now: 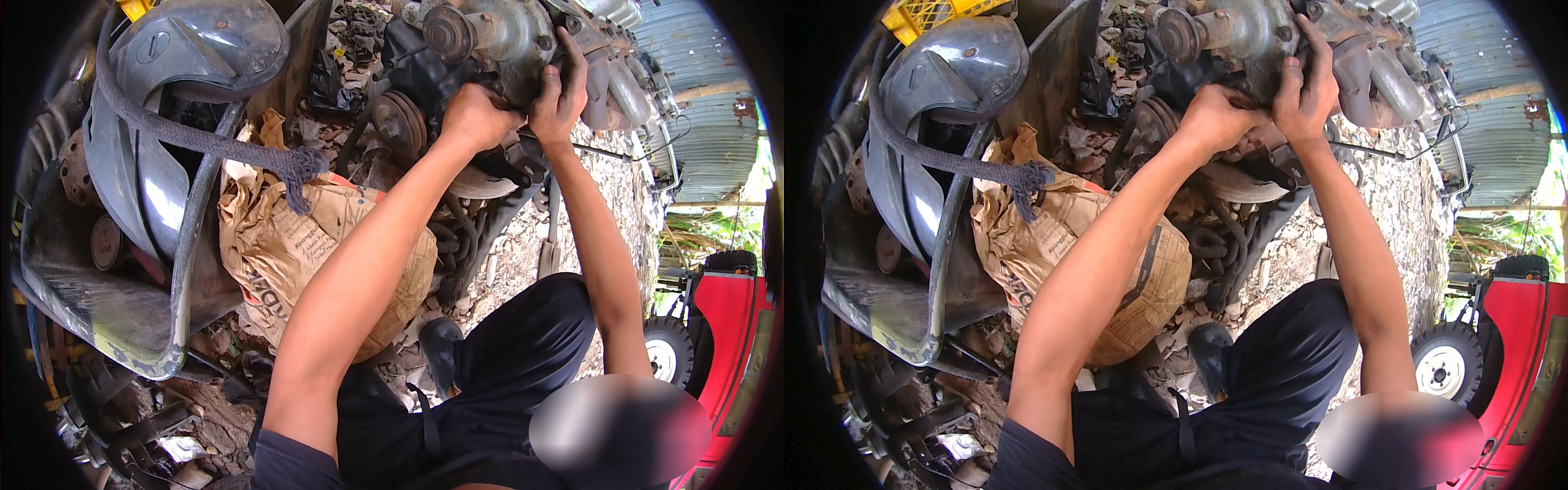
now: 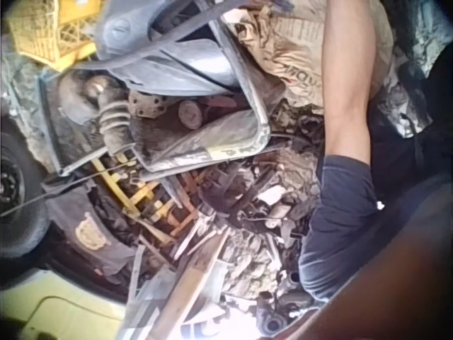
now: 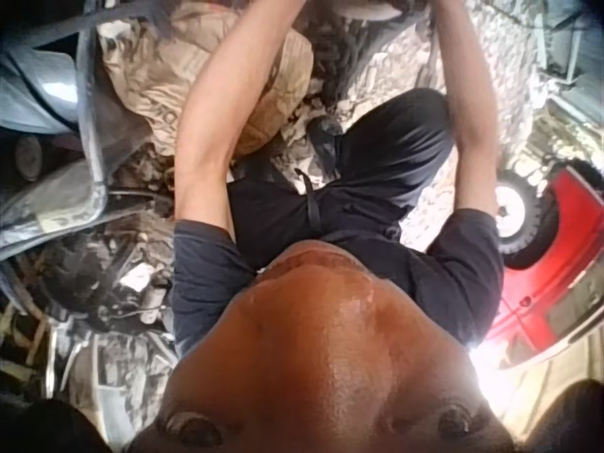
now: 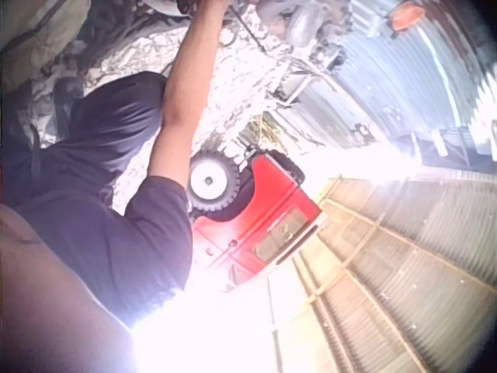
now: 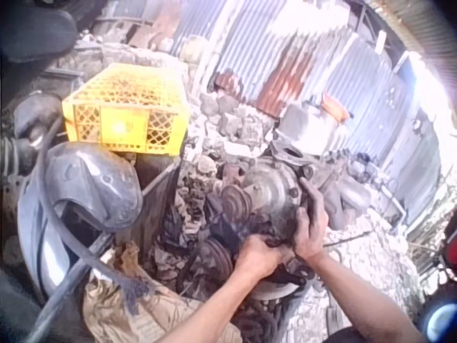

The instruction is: The person works on a car engine placed on the ground, using a wrench to loosen and tighten bolts on the engine block. They repeatedly adjust their position and handle the engine components while sitting on the ground.

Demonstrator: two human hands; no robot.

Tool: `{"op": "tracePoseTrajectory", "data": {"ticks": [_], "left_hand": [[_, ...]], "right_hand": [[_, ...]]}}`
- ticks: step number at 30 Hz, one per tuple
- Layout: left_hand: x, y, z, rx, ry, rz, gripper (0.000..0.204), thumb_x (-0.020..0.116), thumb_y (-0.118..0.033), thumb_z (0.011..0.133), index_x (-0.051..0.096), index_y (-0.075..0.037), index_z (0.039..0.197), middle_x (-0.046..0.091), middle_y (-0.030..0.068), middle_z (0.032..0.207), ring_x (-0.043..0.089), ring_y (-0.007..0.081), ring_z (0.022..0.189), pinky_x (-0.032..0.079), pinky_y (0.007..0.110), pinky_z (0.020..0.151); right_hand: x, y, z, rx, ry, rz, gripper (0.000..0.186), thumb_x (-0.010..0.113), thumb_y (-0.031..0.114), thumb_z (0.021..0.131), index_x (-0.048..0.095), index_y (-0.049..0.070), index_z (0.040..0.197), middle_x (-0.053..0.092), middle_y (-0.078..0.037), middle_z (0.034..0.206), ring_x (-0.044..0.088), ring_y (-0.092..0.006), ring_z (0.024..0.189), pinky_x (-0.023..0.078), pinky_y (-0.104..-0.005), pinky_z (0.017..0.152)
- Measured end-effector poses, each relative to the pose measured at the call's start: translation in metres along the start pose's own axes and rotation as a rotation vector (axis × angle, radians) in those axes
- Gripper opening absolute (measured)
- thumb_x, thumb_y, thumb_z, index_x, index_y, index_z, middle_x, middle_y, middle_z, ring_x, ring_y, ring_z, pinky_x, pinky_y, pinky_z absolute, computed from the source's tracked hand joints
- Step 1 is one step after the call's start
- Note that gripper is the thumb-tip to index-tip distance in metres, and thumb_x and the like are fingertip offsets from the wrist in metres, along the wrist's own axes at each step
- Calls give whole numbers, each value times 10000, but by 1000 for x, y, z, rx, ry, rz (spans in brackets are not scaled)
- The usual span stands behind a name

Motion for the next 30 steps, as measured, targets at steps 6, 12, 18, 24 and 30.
{"op": "tracePoseTrajectory", "data": {"ticks": [6,12,18,24,30], "left_hand": [[-1,-10,-2,14,92,72,239,715,-141,790,721,46,938,695,113,742,649,138,630,518,283,581],[-7,10,11,-36,90,44,253,688,-216,868,716,30,916,642,65,653,611,127,583,492,275,530],[-39,19,9,-163,-73,101,420,680,-405,815,726,6,892,705,220,914,685,350,920,526,404,814],[-82,0,0,-82,-354,233,425,669,-449,816,727,-44,929,700,221,922,657,393,966,502,454,844],[-109,-25,4,336,-561,-62,297,665,-2,788,634,-26,1083,716,130,920,694,276,840,513,326,792]], "right_hand": [[1,4,1,-82,-39,-40,376,470,102,931,545,9,1288,651,-212,1110,658,-321,924,505,-362,824],[3,0,0,-34,-52,-78,336,439,119,973,564,16,1267,663,-189,1100,665,-308,875,512,-353,788],[6,-5,-3,78,-36,-100,346,409,66,964,587,39,1260,661,-179,1149,652,-288,1013,484,-336,887],[7,1,-3,-65,-75,-184,312,462,55,948,600,6,1224,672,-171,1104,647,-316,866,506,-351,772],[6,-3,-6,-53,-99,-221,324,524,-3,889,629,9,1195,681,-128,1077,570,-281,757,463,-348,704]]}}
Point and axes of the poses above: each hand's wrist, its own z-axis towards the middle knuckle, its own x-axis out of the palm, y = z × x, the point moved 10 cm from there along z, towards the middle knuckle
